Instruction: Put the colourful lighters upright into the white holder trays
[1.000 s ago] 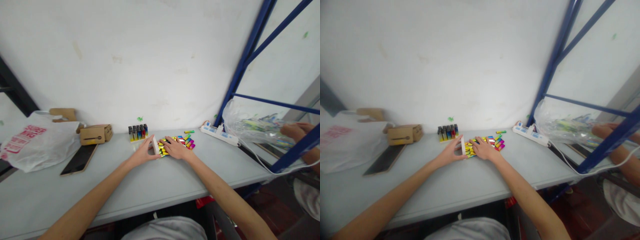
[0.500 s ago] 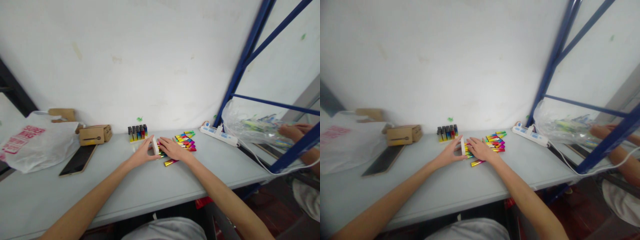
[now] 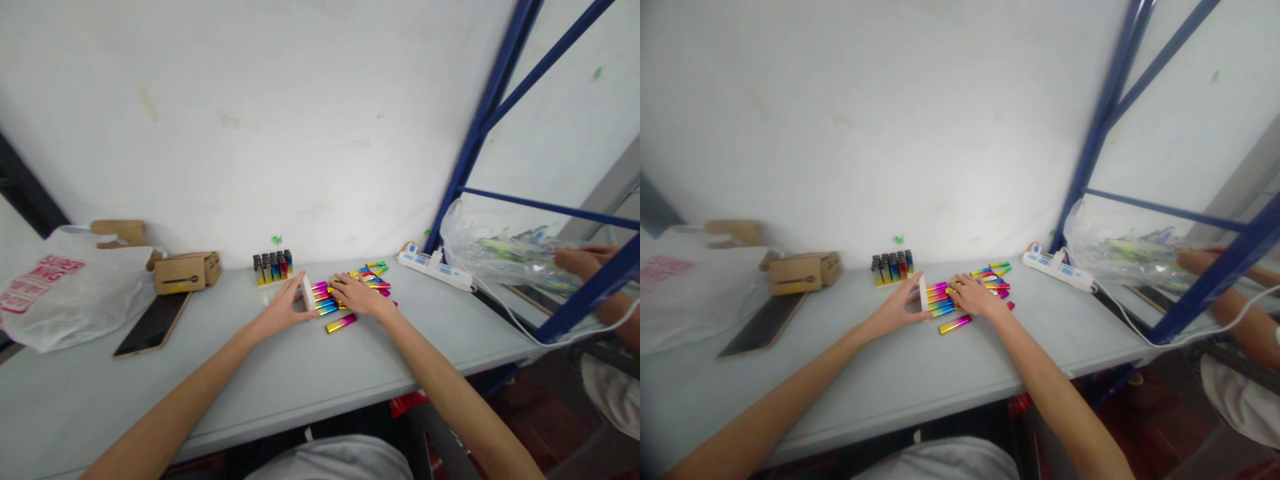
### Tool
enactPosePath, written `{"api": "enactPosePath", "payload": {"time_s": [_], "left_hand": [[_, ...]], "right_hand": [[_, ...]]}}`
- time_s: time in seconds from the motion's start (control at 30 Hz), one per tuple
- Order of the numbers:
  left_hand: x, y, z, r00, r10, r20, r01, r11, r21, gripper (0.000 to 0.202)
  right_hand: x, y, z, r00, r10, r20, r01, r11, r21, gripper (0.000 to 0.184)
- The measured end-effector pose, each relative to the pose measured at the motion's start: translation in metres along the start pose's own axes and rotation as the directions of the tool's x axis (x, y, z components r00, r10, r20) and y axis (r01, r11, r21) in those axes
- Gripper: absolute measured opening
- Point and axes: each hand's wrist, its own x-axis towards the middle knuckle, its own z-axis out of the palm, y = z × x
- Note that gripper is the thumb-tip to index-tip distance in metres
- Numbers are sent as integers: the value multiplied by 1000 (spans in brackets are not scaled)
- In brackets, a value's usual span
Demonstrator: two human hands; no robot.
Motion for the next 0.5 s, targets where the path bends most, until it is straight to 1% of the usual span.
{"api": "enactPosePath", "payload": {"time_s": [0.1, 0.2, 0.3, 0.37, 0.43, 0.5], "left_hand": [[0, 1, -1, 1000, 2, -1, -2, 1000, 8, 112], [1, 0, 0, 1000, 19, -11, -19, 999, 34, 111], [2, -2, 1, 1000, 27, -16, -27, 999, 17, 111], [2, -4, 1, 999, 32, -12, -32, 999, -10, 112], [3, -6, 1, 999, 39, -9, -40, 999, -20, 111], [3, -7, 1, 999, 42, -10, -42, 999, -8, 110]], "right_hand": [[2, -2, -3, 998, 66, 6, -66, 998, 22, 44], [7, -19, -4, 996, 80, -26, -79, 996, 38, 50], [12, -44, -2, 999, 2, -41, 0, 999, 44, 50], [14, -58, -1, 998, -57, -11, 58, 998, 20, 49], [14, -65, 0, 996, -89, 28, 89, 996, -19, 48], [13, -65, -1, 994, -92, 52, 94, 994, -47, 46]]}}
